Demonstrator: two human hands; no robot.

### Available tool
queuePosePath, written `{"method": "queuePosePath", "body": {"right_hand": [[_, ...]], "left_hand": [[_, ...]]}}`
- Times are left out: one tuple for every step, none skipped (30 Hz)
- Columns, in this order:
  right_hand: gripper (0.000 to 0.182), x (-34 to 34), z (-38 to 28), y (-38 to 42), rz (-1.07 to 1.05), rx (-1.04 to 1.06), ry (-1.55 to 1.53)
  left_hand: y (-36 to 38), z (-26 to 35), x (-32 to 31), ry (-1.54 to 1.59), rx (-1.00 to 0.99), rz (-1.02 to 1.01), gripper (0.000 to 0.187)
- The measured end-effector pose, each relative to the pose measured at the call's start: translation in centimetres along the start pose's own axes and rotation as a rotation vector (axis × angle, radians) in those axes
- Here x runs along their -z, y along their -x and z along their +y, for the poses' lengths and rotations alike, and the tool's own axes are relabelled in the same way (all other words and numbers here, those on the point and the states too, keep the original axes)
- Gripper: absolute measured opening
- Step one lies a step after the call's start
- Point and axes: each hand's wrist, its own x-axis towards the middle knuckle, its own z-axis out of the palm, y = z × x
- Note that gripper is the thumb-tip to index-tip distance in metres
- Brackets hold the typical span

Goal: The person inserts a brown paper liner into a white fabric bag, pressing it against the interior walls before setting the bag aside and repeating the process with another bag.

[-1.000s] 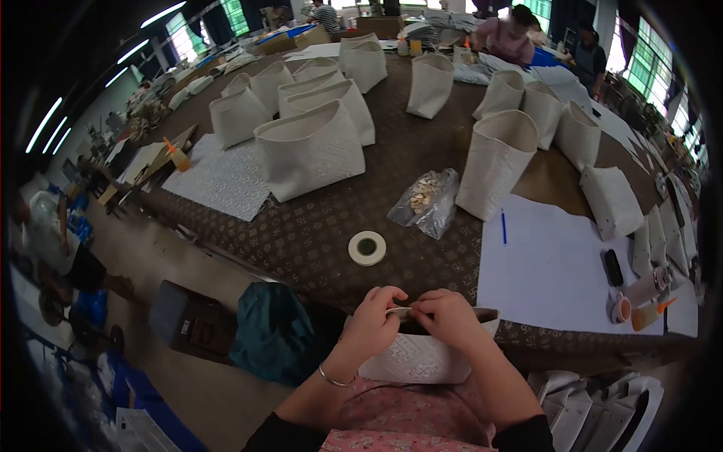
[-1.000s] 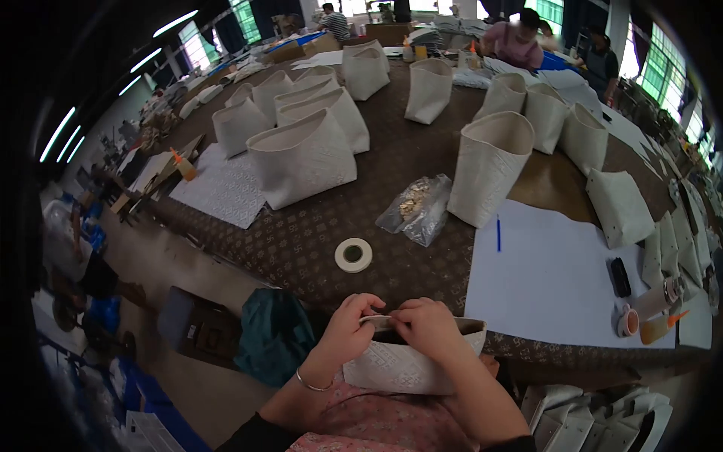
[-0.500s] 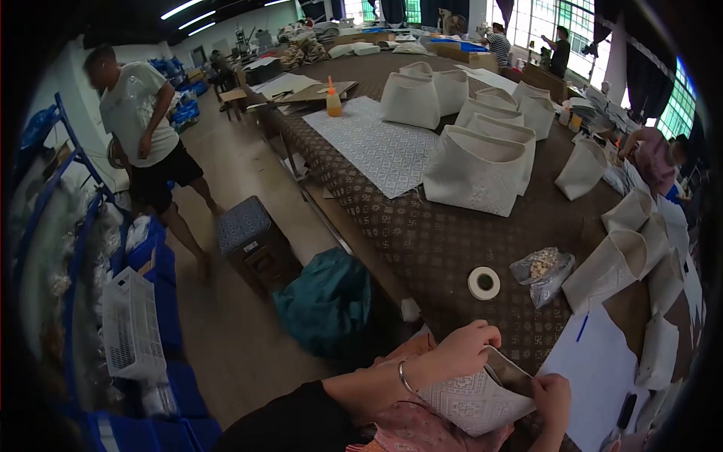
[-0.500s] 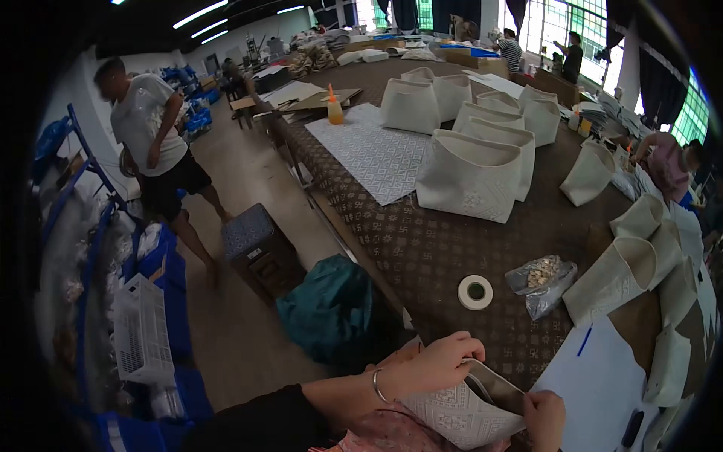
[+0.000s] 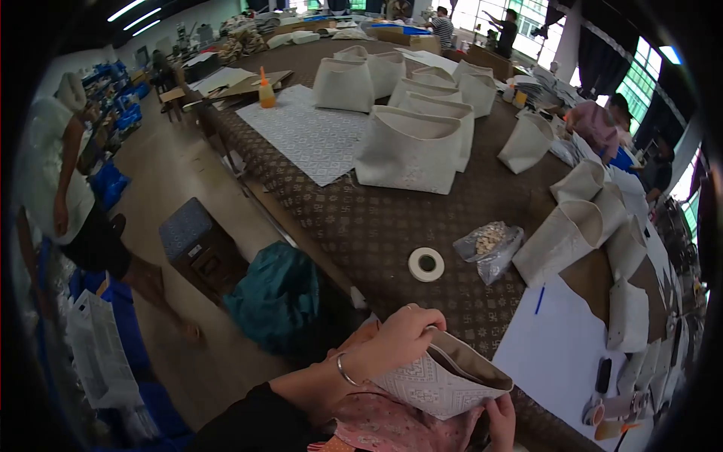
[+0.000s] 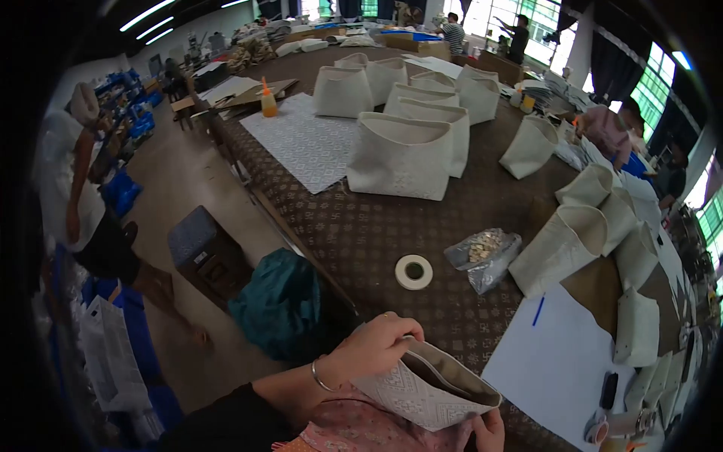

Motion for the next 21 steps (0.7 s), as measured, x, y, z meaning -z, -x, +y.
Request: {"method": "queuePosePath", "body": {"right_hand": [[0.029,-0.3,0.7,0.2,0.009,-0.002,-0.054],[0.031,-0.4,1.4,0.4,0.015,-0.011,-0.106],[0.035,-0.2,2.0,0.7,0.014,-0.069,-0.199],[0.039,1.0,3.3,0.5,-0.020,-0.134,-0.201],[0.039,1.4,3.5,0.7,0.022,-0.129,-0.198],[0.035,1.3,3.2,0.7,-0.032,-0.122,-0.177],[0.031,1.1,2.8,0.9,-0.087,-0.118,-0.155],[0.031,1.1,2.5,1.2,-0.051,-0.115,-0.154],[0.026,1.0,2.1,1.4,-0.098,-0.048,-0.137],[0.021,0.3,1.4,1.2,-0.152,0.019,-0.117],[0.017,-0.4,0.2,1.4,-0.129,0.054,-0.178],[0.017,-0.2,-0.5,1.3,-0.118,0.055,-0.175],[0.018,-0.1,-0.9,1.2,-0.084,0.100,-0.216],[0.020,0.0,-1.2,1.1,-0.055,0.143,-0.259],[0.022,0.3,-1.5,0.9,-0.032,0.158,-0.306],[0.023,0.3,-2.6,0.7,-0.007,0.153,-0.392],[0.025,0.1,-3.7,0.3,0.018,0.148,-0.479],[0.044,0.1,-4.2,-0.5,0.037,0.194,-0.540],[0.052,-1.1,-6.1,-1.7,0.057,0.231,-0.607],[0.061,-2.8,-8.8,-3.0,0.074,0.266,-0.674],[0.063,-4.1,-10.7,-4.1,0.084,0.239,-0.757]], "left_hand": [[-0.1,-0.7,-0.3,0.018,-0.015,-0.033,0.012],[-0.4,-2.0,-0.8,-0.027,-0.115,-0.004,0.013],[-0.6,-2.7,-1.2,-0.066,-0.216,0.025,0.014],[-0.5,-2.4,-1.2,-0.042,-0.234,-0.007,0.014],[-0.4,-1.7,-0.7,-0.053,-0.159,-0.011,0.014],[-0.3,-1.3,-0.3,-0.069,-0.085,-0.017,0.015],[-0.1,-1.2,0.1,-0.051,-0.102,-0.049,0.015],[0.1,-1.3,0.5,-0.006,-0.053,-0.031,0.015],[0.2,-1.7,0.9,0.035,-0.001,-0.010,0.017],[0.3,-2.2,1.1,0.047,-0.013,-0.030,0.017],[0.5,-2.8,1.4,0.190,0.041,0.033,0.019],[0.8,-3.3,1.8,0.332,0.101,0.100,0.022],[0.9,-4.1,2.3,0.336,0.101,0.095,0.022],[1.1,-5.1,2.7,0.328,0.125,0.155,0.023],[1.3,-6.1,3.2,0.318,0.149,0.220,0.024],[1.5,-7.3,3.6,0.301,0.160,0.247,0.022],[1.7,-7.9,4.0,0.299,0.166,0.252,0.022],[2.0,-8.4,4.2,0.269,0.178,0.271,0.021],[2.2,-8.9,4.3,0.240,0.191,0.291,0.021],[2.3,-9.9,4.2,0.236,0.202,0.301,0.021],[2.4,-11.1,3.9,0.170,0.204,0.271,0.021]]}}
